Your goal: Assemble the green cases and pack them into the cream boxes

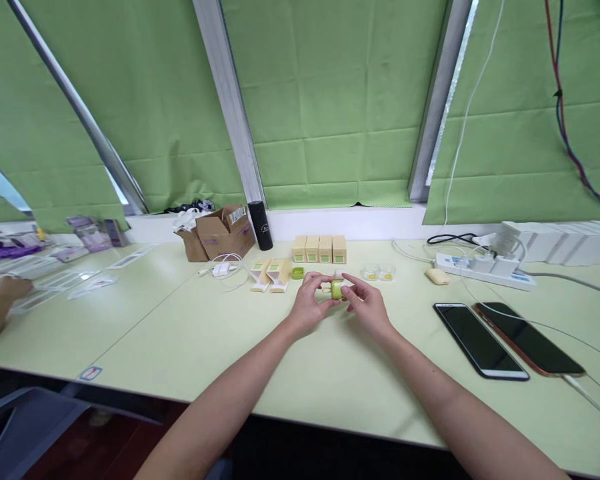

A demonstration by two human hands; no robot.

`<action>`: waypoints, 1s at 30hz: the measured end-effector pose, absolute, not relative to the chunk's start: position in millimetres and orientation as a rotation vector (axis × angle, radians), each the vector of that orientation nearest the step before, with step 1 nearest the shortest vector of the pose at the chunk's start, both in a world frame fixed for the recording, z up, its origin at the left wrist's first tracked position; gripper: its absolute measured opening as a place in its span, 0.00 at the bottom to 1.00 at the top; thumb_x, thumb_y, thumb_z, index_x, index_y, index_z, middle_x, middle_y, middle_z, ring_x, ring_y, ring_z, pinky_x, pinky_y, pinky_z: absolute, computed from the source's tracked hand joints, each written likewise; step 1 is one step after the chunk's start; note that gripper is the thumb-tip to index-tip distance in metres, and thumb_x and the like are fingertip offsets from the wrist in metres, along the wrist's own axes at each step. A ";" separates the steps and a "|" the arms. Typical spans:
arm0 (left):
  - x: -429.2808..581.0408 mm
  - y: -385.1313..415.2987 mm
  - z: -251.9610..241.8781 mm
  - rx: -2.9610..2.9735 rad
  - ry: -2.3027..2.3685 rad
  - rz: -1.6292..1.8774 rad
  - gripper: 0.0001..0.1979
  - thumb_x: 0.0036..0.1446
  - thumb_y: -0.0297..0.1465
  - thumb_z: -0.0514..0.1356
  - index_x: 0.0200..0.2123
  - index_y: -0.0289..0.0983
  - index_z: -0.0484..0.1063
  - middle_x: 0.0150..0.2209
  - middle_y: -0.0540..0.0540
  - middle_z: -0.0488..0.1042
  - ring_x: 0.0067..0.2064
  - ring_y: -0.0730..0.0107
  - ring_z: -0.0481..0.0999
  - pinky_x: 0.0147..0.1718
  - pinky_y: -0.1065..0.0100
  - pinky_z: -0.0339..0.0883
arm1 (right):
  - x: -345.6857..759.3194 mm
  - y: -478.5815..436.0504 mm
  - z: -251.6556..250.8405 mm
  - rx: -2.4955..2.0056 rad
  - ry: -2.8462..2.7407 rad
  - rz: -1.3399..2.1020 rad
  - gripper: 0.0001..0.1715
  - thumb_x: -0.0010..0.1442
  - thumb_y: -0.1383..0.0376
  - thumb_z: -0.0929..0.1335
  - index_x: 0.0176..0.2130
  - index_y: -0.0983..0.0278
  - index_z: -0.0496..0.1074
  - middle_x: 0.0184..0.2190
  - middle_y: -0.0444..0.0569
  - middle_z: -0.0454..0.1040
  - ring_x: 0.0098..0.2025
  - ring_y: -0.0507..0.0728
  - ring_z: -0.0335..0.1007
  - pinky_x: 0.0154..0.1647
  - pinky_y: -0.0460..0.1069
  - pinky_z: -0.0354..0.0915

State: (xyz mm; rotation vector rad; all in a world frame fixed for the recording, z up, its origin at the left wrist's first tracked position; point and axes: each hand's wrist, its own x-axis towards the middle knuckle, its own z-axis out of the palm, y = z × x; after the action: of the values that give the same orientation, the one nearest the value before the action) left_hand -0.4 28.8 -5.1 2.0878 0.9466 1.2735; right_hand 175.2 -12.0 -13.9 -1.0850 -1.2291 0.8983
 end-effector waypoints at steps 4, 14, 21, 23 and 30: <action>0.7 26.7 -4.0 2.164 0.961 1.265 0.22 0.54 0.31 0.73 0.53 0.42 0.77 0.50 0.42 0.72 0.55 0.57 0.71 0.58 0.54 0.68 | 174.4 -12.9 -11.3 -1.078 -1.229 0.908 0.37 0.58 0.42 0.72 0.55 0.64 0.79 0.37 0.51 0.81 0.34 0.57 0.73 0.28 0.50 0.72; 8.9 14.0 0.4 2.524 0.977 1.328 0.28 0.65 0.35 0.61 0.67 0.42 0.65 0.63 0.38 0.72 0.61 0.48 0.68 0.60 0.44 0.66 | 171.8 -9.5 -13.1 -1.018 -1.108 0.967 0.36 0.54 0.39 0.74 0.49 0.63 0.75 0.32 0.50 0.80 0.35 0.59 0.78 0.29 0.50 0.75; 12.5 12.2 -6.5 2.424 1.040 1.344 0.26 0.67 0.37 0.59 0.67 0.43 0.65 0.63 0.39 0.73 0.53 0.51 0.79 0.57 0.49 0.71 | 167.9 -12.8 -9.1 -0.983 -1.047 0.989 0.34 0.52 0.39 0.76 0.43 0.62 0.72 0.28 0.47 0.79 0.33 0.59 0.79 0.28 0.51 0.76; 11.9 11.6 -7.5 2.415 1.027 1.312 0.27 0.69 0.37 0.57 0.69 0.44 0.62 0.66 0.39 0.70 0.50 0.55 0.81 0.55 0.52 0.73 | 167.3 -13.0 -9.3 -0.974 -1.042 1.007 0.33 0.52 0.40 0.76 0.42 0.61 0.71 0.28 0.47 0.79 0.32 0.58 0.78 0.28 0.50 0.76; 12.6 12.4 -7.4 2.126 0.892 1.240 0.27 0.71 0.39 0.55 0.70 0.42 0.61 0.63 0.38 0.73 0.52 0.59 0.80 0.49 0.58 0.79 | 166.2 -16.1 -8.6 -0.970 -1.086 1.011 0.33 0.53 0.38 0.75 0.41 0.61 0.70 0.30 0.49 0.80 0.34 0.59 0.78 0.28 0.50 0.74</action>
State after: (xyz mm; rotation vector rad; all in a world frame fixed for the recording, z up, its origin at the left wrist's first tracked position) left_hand 12.6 12.4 -7.4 2.1263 0.8920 1.2403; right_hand 166.2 -16.1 -8.6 -0.9696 -1.0858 1.0113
